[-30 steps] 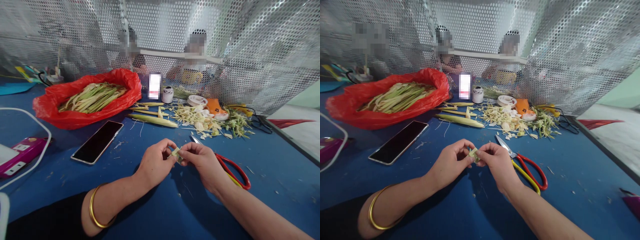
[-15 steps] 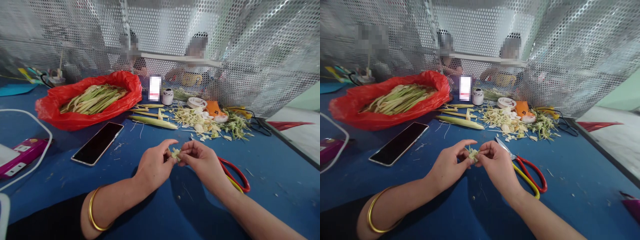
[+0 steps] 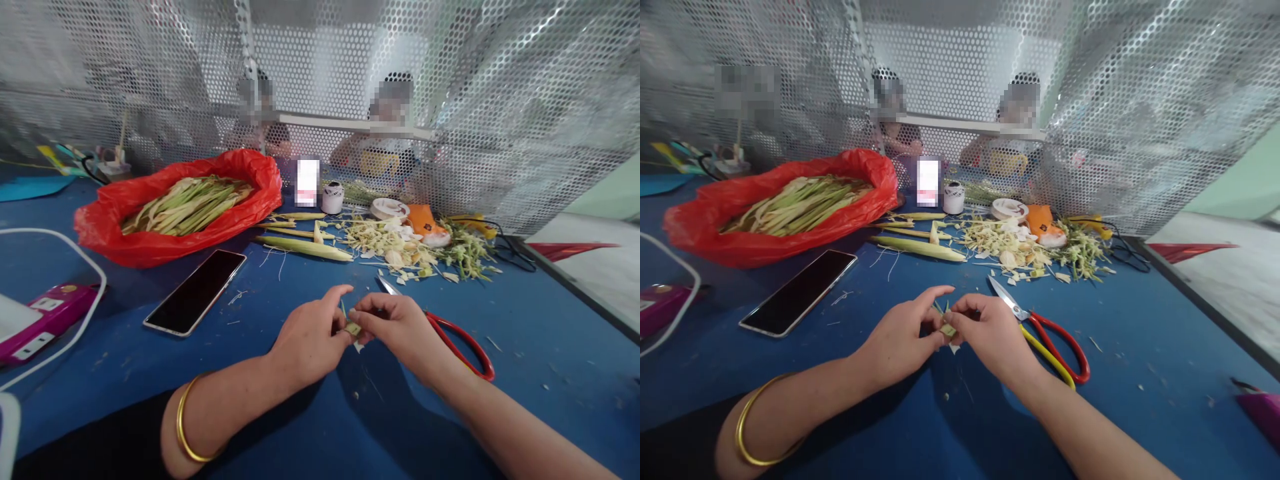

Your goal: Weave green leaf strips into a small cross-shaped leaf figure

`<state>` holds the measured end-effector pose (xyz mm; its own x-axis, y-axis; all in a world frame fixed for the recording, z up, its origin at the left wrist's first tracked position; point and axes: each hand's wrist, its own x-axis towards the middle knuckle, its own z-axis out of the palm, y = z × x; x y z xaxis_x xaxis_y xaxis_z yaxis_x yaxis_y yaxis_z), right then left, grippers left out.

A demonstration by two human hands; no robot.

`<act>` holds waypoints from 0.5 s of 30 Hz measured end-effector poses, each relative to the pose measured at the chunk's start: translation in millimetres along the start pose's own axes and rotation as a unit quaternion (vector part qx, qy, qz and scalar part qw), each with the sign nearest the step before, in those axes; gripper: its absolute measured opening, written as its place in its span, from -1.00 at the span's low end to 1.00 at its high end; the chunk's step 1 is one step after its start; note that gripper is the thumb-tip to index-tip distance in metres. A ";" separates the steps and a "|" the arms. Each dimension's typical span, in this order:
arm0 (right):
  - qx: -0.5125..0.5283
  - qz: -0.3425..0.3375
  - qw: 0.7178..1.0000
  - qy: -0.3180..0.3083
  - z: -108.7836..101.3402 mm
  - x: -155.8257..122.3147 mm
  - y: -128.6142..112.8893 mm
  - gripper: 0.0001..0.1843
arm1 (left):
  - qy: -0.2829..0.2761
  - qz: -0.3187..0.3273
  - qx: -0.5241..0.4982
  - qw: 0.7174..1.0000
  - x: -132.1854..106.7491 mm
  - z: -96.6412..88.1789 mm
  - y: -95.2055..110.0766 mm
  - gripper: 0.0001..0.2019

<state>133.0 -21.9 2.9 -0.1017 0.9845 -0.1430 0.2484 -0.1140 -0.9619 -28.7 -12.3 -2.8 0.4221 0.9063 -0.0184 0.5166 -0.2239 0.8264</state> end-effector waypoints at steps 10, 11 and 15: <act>0.127 0.011 0.991 0.042 9.9 -3.4 -3.0 -0.72 | -0.054 -0.002 -0.238 0.970 6.6 1.6 -8.4 -0.77; 0.133 0.015 0.990 0.040 9.2 -3.5 -3.4 -0.71 | -0.056 -0.005 -0.250 0.967 6.5 1.7 -8.2 -0.77; 0.051 -0.014 0.997 0.056 -0.5 -2.3 -4.0 -0.74 | -0.049 -0.062 -0.306 0.949 6.1 2.2 -3.3 -0.74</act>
<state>132.7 -23.7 7.1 0.0033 0.9955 -0.0950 0.1469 -0.0944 -0.9846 -26.3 -6.9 -6.9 0.4695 0.8675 -0.1646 0.0501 0.1599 0.9859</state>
